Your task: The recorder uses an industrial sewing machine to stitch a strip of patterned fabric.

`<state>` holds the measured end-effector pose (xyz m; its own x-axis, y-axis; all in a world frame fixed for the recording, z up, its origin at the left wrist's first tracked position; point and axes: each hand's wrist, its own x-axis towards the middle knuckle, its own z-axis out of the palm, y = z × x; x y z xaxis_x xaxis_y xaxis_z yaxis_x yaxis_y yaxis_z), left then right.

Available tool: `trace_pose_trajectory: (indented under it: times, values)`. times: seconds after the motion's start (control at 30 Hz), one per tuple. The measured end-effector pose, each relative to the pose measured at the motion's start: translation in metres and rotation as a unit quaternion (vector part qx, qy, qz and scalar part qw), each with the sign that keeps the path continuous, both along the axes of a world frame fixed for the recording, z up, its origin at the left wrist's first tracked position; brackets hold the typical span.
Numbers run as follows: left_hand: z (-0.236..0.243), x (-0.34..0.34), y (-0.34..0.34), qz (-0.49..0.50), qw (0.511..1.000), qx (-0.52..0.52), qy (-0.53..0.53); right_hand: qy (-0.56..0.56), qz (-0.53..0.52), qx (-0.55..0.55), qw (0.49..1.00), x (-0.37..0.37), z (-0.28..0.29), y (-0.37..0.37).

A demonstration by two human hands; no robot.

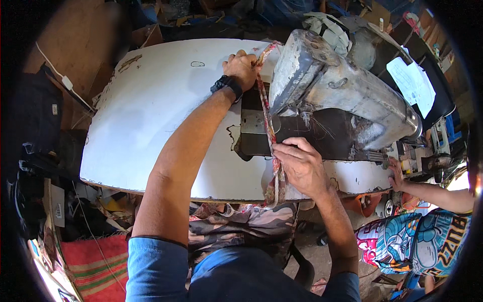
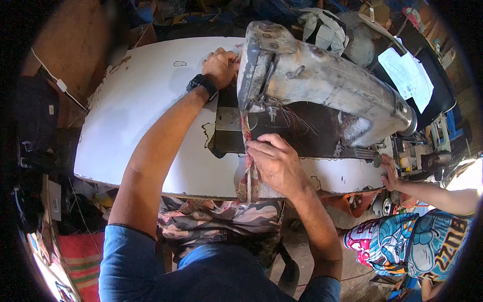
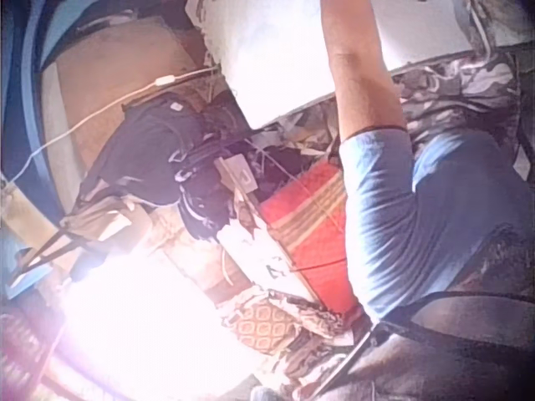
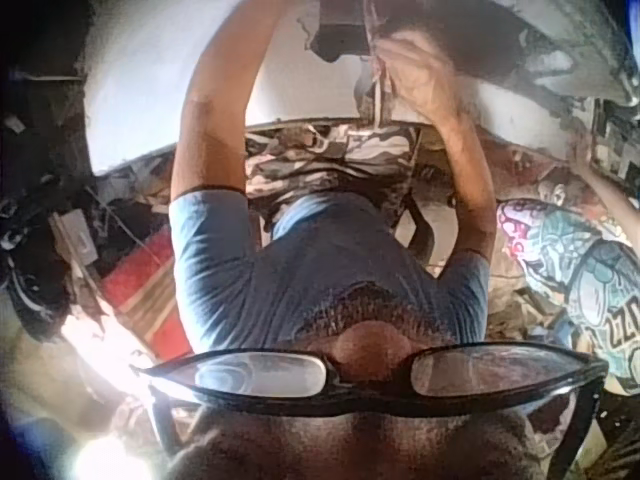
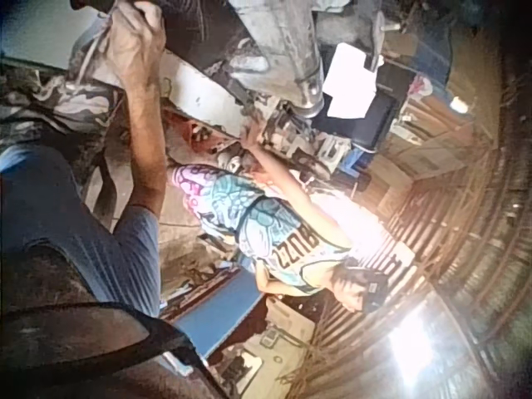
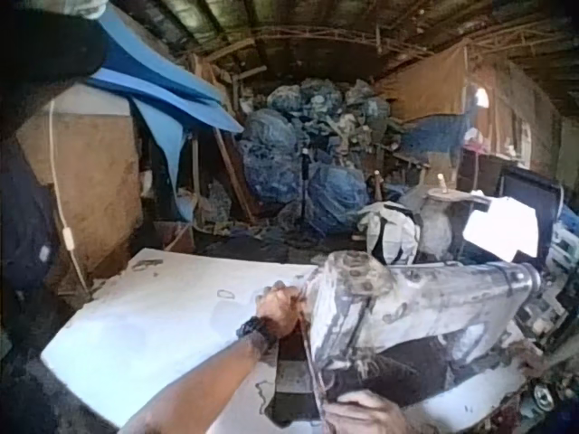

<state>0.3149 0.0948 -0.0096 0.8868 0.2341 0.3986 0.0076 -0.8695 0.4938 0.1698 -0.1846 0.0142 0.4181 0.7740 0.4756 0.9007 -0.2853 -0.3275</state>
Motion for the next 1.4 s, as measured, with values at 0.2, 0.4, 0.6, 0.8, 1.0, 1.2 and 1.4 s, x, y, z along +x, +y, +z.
trace_pose_trajectory:
  times: [0.2, 0.4, 0.6, 0.8, 1.0, 1.2, 1.4]
  values:
    - [0.007, 0.014, 0.006, 0.031, 0.997, 0.028, 0.071, 0.004, -0.043, -0.030, 0.999, 0.007, -0.004, 0.007]
    - [-0.003, 0.034, 0.016, 0.055, 0.998, 0.014, 0.037, -0.044, -0.074, -0.064, 0.994, 0.006, -0.006, 0.012]
    - [-0.023, 0.025, 0.053, 0.027, 0.995, 0.099, -0.003, -0.060, -0.095, -0.088, 0.990, 0.009, -0.005, 0.022]
    - [0.031, -0.156, 0.050, -0.171, 0.979, -0.106, -0.016, -0.088, -0.175, 0.080, 0.977, -0.057, -0.008, -0.019]
    - [0.021, -0.394, 0.012, -0.108, 0.952, -0.286, -0.025, 0.288, -0.209, 0.121, 0.927, -0.166, -0.092, -0.062]
    - [-0.060, -0.376, -0.060, -0.168, 0.973, -0.126, 0.094, 0.395, -0.205, 0.074, 0.892, -0.143, -0.129, -0.032]
    - [-0.053, -0.350, -0.096, -0.271, 0.899, -0.309, 0.155, 0.453, -0.184, 0.083, 0.868, -0.175, -0.082, -0.040]
